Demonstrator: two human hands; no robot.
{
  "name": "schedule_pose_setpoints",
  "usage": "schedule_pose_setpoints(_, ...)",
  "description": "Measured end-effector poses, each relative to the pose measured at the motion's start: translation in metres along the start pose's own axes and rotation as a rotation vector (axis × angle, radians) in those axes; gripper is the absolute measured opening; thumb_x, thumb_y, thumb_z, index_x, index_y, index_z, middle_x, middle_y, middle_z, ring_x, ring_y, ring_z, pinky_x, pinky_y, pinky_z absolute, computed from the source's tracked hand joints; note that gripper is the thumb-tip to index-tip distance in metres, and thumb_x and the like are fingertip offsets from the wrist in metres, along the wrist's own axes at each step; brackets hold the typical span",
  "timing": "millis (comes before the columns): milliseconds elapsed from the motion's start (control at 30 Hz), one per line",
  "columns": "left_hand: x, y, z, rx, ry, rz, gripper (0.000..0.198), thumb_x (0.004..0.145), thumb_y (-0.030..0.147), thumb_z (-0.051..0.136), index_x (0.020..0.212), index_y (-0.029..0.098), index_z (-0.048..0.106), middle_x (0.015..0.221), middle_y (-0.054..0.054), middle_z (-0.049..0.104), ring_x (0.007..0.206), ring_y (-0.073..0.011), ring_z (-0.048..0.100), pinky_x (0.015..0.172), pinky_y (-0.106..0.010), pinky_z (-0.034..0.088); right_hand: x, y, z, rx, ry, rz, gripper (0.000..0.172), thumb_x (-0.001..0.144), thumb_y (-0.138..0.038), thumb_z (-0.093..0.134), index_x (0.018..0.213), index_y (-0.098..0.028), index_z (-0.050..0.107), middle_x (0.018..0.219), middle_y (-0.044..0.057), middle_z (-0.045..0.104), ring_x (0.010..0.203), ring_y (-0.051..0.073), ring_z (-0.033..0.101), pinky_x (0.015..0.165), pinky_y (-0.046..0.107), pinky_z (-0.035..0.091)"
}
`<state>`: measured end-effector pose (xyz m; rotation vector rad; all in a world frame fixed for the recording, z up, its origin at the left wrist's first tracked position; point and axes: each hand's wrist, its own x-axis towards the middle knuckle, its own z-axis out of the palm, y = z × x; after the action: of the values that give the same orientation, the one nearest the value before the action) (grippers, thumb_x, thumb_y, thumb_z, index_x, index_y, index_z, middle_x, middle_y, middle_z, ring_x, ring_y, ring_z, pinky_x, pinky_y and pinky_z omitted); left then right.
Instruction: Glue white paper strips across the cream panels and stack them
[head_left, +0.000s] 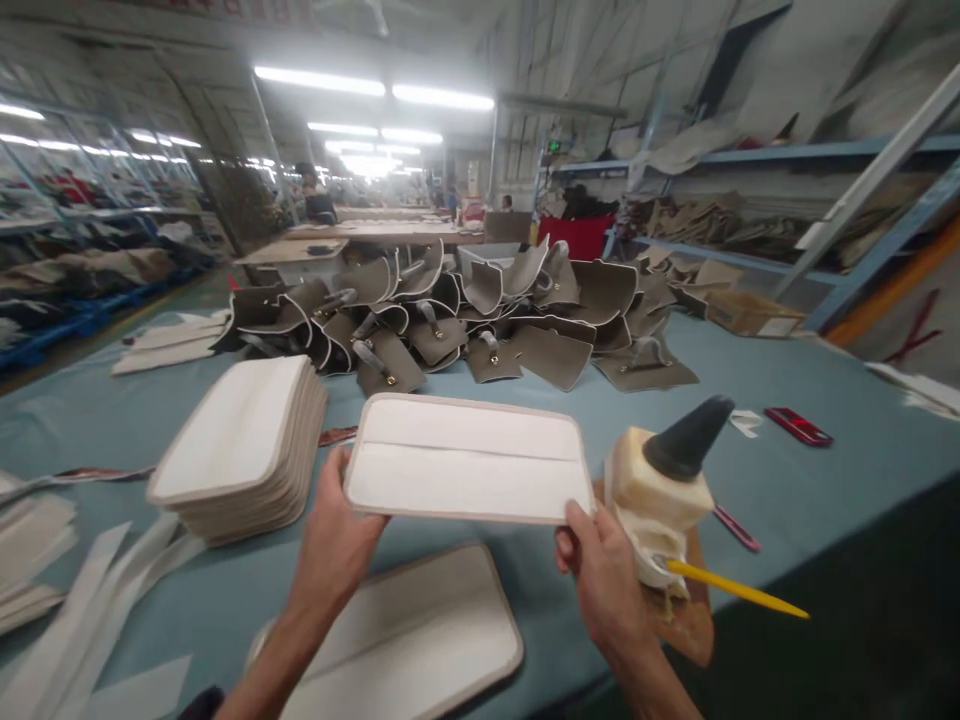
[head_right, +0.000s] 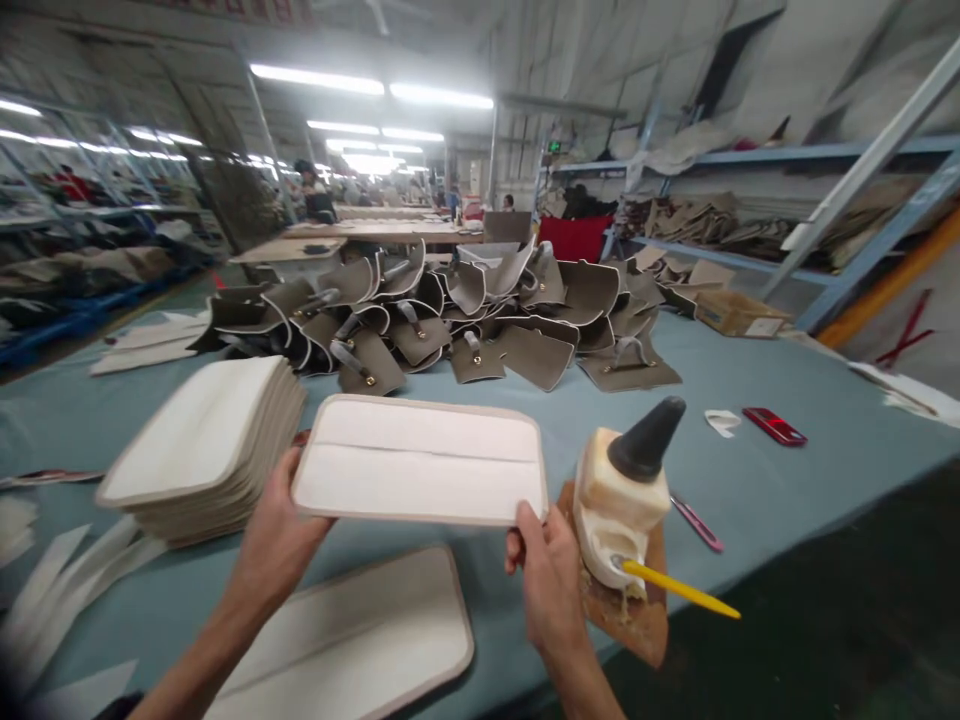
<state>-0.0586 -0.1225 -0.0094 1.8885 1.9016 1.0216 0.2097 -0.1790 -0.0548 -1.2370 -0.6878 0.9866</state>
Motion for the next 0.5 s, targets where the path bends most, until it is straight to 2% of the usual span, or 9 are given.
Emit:
schedule_pose_setpoints(67,-0.017,-0.006,-0.028,-0.176,-0.1,-0.119,0.063,0.078,0.041,0.061,0.137,0.019,0.05,0.134,-0.014,0.067,0.123,-0.033,0.064,0.108,-0.05,0.051,-0.012,-0.005,0.002,-0.091,-0.037,-0.031,0.047,0.086,-0.066,0.07,0.087,-0.021,0.057,0.056,-0.007,0.049,0.049,0.011,0.045,0.044,0.021,0.039)
schedule_pose_setpoints(133,-0.039,-0.012,-0.052,-0.256,-0.141,-0.175,0.058,0.073,0.038,0.062,0.128,0.021,0.059,0.129,-0.011,0.071,0.121,-0.0319,0.066,0.109,-0.047,0.051,-0.023,-0.008,0.006,-0.204,-0.065,-0.069,0.049,0.087,-0.07,0.066,0.087,-0.021,0.058,0.055,-0.007,0.049,0.048,0.012,0.046,0.045,0.022,0.04)
schedule_pose_setpoints(200,-0.064,-0.022,-0.073,-0.318,-0.199,-0.226,0.059,0.071,0.038,0.065,0.128,0.021,0.062,0.126,-0.011,0.073,0.117,-0.0322,0.068,0.105,-0.046,0.054,-0.034,-0.01,0.01,-0.308,-0.093,-0.09,0.053,0.086,-0.074,0.064,0.088,-0.022,0.058,0.053,-0.006,0.05,0.047,0.013,0.047,0.046,0.024,0.041)
schedule_pose_setpoints(300,-0.098,-0.041,-0.099,-0.473,-0.317,-0.334,0.068,0.074,0.047,0.072,0.136,0.024,0.059,0.125,-0.011,0.073,0.111,-0.0324,0.071,0.1,-0.046,0.058,-0.052,-0.009,0.018,-0.399,-0.139,-0.059,0.062,0.082,-0.078,0.063,0.102,-0.019,0.061,0.052,-0.006,0.051,0.046,0.015,0.049,0.045,0.025,0.042)
schedule_pose_setpoints(400,-0.126,-0.058,-0.118,-0.571,-0.319,-0.404,0.075,0.075,0.057,0.074,0.142,0.027,0.056,0.126,-0.01,0.073,0.108,-0.0316,0.07,0.097,-0.045,0.059,-0.07,-0.004,0.026,-0.426,-0.186,0.01,0.073,0.08,-0.078,0.063,0.118,-0.016,0.06,0.055,-0.005,0.054,0.047,0.016,0.051,0.044,0.026,0.042)
schedule_pose_setpoints(500,-0.148,-0.07,-0.128,-0.517,-0.289,-0.44,0.074,0.081,0.066,0.066,0.143,0.027,0.056,0.109,-0.006,0.075,0.084,-0.0253,0.068,0.084,-0.04,0.061,-0.084,0.003,0.032,-0.446,-0.218,0.039,0.075,0.081,-0.075,0.064,0.124,-0.014,0.06,0.059,-0.005,0.055,0.048,0.016,0.05,0.044,0.026,0.042)
